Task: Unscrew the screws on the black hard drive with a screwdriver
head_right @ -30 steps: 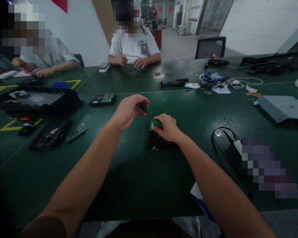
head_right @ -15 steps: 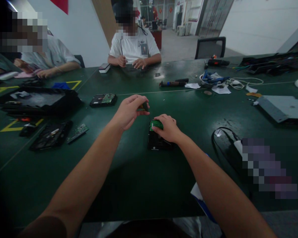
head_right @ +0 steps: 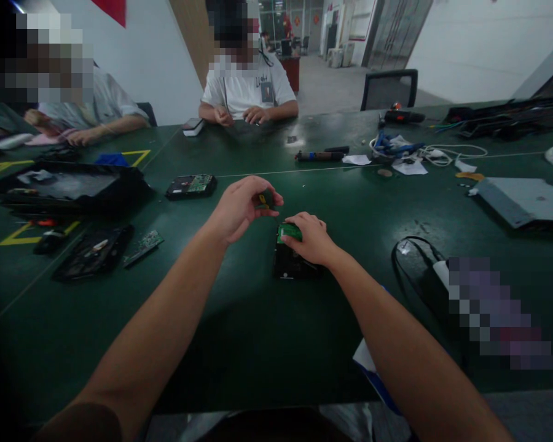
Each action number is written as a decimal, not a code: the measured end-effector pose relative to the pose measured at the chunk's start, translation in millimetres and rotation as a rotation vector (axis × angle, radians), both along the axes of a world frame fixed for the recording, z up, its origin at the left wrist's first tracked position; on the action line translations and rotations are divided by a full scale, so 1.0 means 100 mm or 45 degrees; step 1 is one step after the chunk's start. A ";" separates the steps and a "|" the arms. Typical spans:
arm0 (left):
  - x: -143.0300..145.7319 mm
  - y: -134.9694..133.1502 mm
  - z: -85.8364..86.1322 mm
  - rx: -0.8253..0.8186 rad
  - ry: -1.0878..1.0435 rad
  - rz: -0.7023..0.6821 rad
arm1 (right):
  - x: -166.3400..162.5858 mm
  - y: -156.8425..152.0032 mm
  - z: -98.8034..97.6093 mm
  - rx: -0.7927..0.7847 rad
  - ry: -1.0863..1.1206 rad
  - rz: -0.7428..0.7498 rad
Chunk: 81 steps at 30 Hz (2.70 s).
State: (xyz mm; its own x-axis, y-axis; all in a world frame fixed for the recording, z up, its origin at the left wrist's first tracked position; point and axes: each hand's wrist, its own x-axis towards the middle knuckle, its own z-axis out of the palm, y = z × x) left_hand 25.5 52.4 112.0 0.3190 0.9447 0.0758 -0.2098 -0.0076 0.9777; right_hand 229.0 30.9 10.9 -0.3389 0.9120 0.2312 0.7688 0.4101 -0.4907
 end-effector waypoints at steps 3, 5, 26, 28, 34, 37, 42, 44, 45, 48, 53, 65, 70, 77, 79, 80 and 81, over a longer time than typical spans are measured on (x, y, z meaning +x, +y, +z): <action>-0.01 0.01 -0.01 0.036 0.023 0.021 | 0.00 -0.01 0.01 0.002 -0.002 0.007; 0.00 0.02 -0.01 0.061 0.030 0.038 | 0.00 -0.01 0.02 0.003 -0.008 0.002; -0.06 0.05 -0.02 0.175 0.377 0.079 | 0.00 -0.01 0.03 -0.005 -0.023 0.004; -0.06 0.01 0.01 0.109 0.348 0.026 | 0.00 -0.01 0.02 -0.003 -0.028 0.003; -0.03 -0.02 0.05 -0.065 0.201 0.049 | 0.01 0.00 0.01 -0.004 -0.026 0.000; -0.03 0.00 0.04 -0.056 0.202 0.077 | 0.01 0.00 0.01 -0.008 -0.018 0.002; -0.07 0.03 0.03 0.058 0.350 0.120 | 0.01 0.00 0.02 -0.014 -0.009 0.004; -0.07 0.01 0.04 0.055 0.356 0.118 | 0.01 0.00 0.02 -0.014 -0.012 0.000; -0.07 0.00 0.05 0.042 0.347 0.113 | 0.00 0.00 0.02 -0.014 -0.014 -0.001; -0.07 -0.03 0.07 -0.012 0.294 0.069 | 0.00 0.00 0.02 -0.018 -0.015 -0.007; -0.05 -0.01 0.06 -0.079 0.220 0.017 | -0.01 -0.01 0.03 -0.026 -0.037 -0.025; -0.06 -0.02 0.06 -0.076 0.203 -0.031 | 0.00 -0.01 0.02 -0.006 -0.028 -0.009; -0.05 -0.02 0.05 -0.105 0.176 0.025 | 0.00 0.00 0.00 0.001 -0.030 -0.006; -0.07 0.00 0.05 -0.006 0.259 0.047 | 0.01 -0.01 0.00 0.002 -0.037 0.000; -0.07 0.00 0.05 0.012 0.286 0.047 | 0.01 -0.01 0.00 -0.007 -0.040 0.003; -0.07 0.00 0.06 0.012 0.293 0.041 | 0.01 0.00 0.00 -0.009 -0.039 0.001; -0.07 -0.01 0.06 0.006 0.294 0.032 | 0.01 0.00 0.00 -0.011 -0.037 -0.001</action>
State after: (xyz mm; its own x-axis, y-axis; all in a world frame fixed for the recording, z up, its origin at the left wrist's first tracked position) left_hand 18.5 51.6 118.2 0.3049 0.9523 0.0080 0.0200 -0.0148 0.9997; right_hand 230.0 30.7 11.4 -0.3445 0.9143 0.2130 0.7832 0.4050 -0.4717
